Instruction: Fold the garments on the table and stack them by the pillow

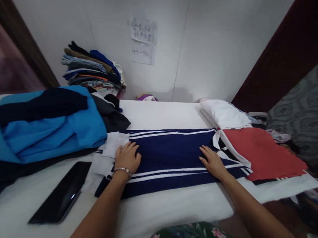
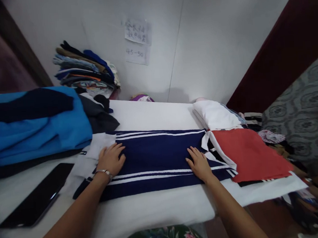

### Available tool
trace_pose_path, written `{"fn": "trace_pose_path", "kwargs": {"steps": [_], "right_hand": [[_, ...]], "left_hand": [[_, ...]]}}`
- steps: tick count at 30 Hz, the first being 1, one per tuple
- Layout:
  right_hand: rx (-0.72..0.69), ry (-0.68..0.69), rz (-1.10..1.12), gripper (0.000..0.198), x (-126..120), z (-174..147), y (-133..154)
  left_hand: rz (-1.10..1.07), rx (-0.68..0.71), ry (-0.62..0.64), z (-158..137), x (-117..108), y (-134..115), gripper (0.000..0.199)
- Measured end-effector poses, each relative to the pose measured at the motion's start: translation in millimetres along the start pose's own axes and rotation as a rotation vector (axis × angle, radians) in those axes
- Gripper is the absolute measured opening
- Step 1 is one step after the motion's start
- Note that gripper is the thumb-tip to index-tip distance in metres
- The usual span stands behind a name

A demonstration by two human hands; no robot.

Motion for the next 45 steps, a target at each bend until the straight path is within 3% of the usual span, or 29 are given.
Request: {"fn": "trace_pose_path", "kwargs": {"steps": [12, 45], "right_hand": [[0.021, -0.035, 0.064, 0.053, 5, -3, -12], [0.051, -0.075, 0.111, 0.052, 0, -3, -8]], "left_hand": [[-0.116, -0.048, -0.001, -6, -3, -5, 0.039], [-0.118, -0.039, -0.009, -4, 0, -4, 0.039]]}}
Point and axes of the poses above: each hand's wrist, its own z-axis towards the middle knuckle, its own x-axis out of the palm, y = z × x, the point moved 3 cm from there along z, towards the middle knuckle, and after that the axes turned 12 degrees about -x, right-handed, at the moved point
